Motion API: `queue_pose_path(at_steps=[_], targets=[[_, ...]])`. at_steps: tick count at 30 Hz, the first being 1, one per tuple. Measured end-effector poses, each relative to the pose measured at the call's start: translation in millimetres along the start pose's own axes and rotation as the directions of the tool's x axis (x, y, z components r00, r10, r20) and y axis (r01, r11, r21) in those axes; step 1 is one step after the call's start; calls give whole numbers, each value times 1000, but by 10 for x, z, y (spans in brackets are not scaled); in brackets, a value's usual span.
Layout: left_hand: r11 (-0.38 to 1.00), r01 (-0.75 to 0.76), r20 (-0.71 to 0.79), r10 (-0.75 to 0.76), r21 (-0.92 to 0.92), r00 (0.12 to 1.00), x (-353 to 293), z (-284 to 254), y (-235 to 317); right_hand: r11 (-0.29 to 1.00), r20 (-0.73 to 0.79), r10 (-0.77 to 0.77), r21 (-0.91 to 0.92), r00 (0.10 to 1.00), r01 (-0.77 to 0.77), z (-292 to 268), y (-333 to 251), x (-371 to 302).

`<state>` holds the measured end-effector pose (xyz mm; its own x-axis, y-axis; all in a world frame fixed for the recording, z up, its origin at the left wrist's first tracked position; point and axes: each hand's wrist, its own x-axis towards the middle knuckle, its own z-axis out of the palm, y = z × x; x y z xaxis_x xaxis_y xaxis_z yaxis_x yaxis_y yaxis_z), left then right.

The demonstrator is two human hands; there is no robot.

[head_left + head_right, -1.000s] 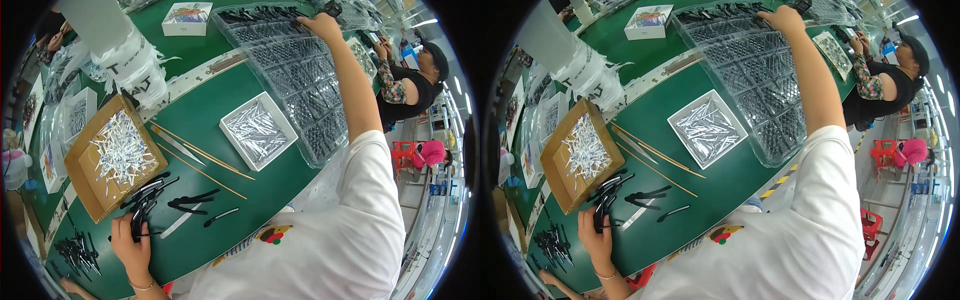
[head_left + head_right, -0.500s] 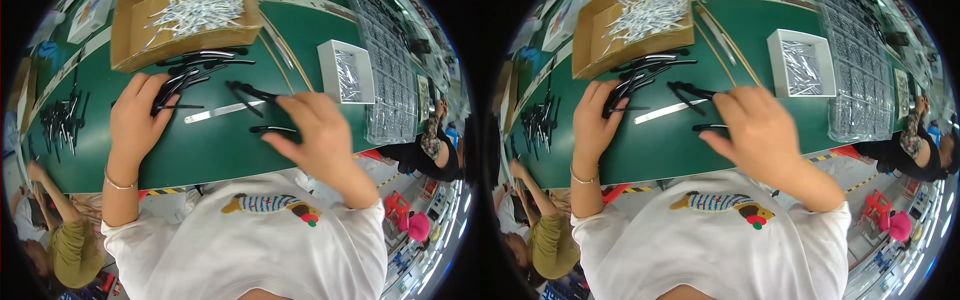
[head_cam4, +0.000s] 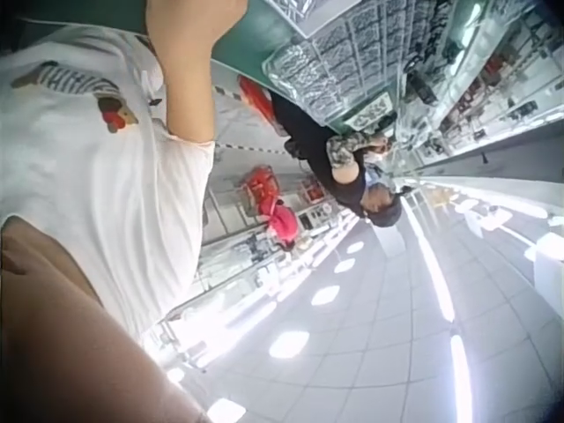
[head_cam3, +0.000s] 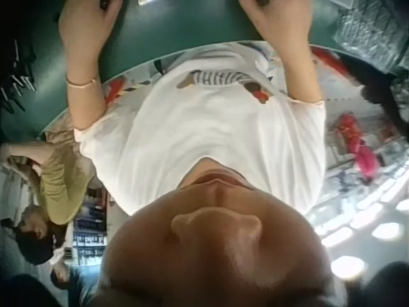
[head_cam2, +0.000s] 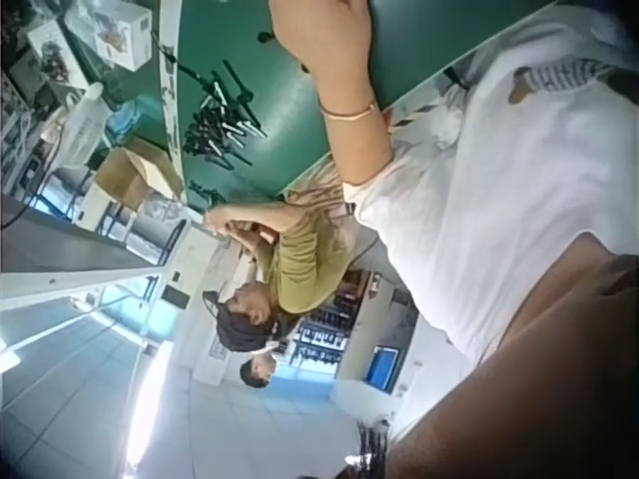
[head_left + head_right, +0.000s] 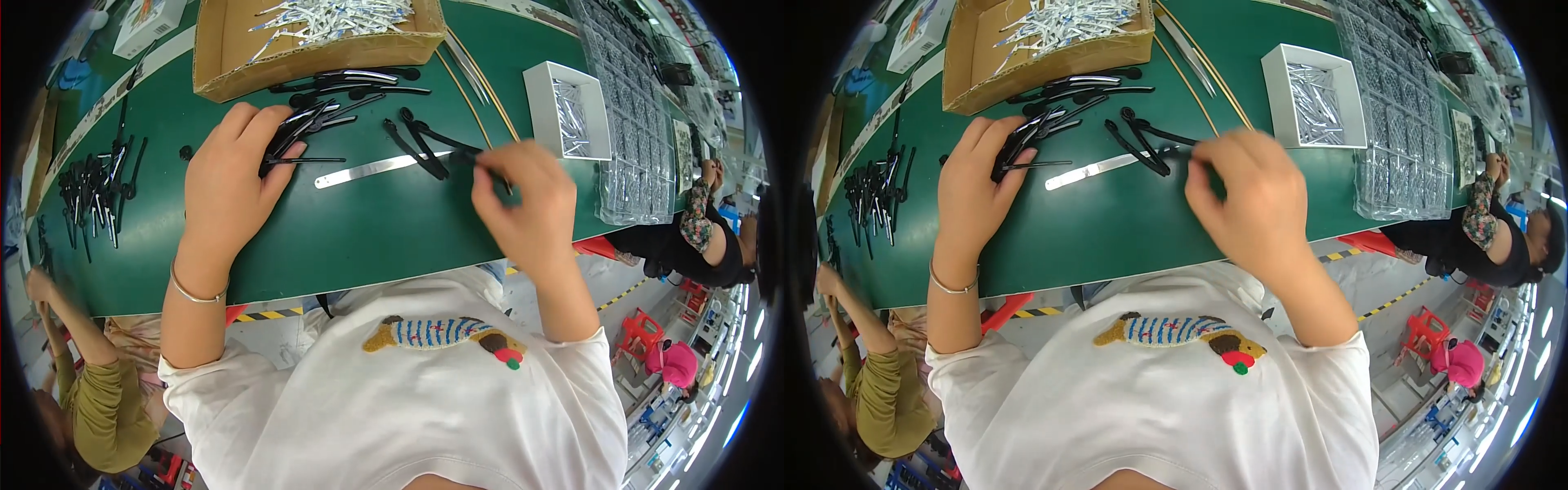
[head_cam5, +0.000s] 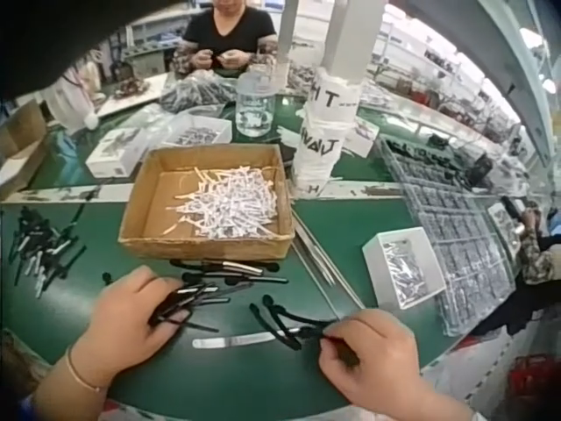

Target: The person assembles small plastic components and metal strips by hand, using tweezers and a metal pick to manipulate the parts.

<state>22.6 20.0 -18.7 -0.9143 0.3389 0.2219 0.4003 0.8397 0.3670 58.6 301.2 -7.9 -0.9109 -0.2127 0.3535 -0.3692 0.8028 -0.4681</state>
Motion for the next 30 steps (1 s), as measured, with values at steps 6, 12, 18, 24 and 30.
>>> queue_pose_path(at_steps=[6,12,18,24,30], targets=[[1000,-19,-7,19,-8,1000,46,-59,62,994,146,-12,-110,989,28,112,51,262],[998,54,18,-54,-38,998,33,-86,152,997,241,-64,-18,968,70,39,37,169],[999,28,14,-28,-33,1000,50,-70,172,978,151,-143,-127,978,163,88,53,94],[998,29,16,-29,-47,999,94,-30,169,973,133,-159,-144,978,178,-106,268,180],[999,23,8,-22,-38,1000,107,-14,140,999,-39,-8,-33,999,7,-971,524,436]])
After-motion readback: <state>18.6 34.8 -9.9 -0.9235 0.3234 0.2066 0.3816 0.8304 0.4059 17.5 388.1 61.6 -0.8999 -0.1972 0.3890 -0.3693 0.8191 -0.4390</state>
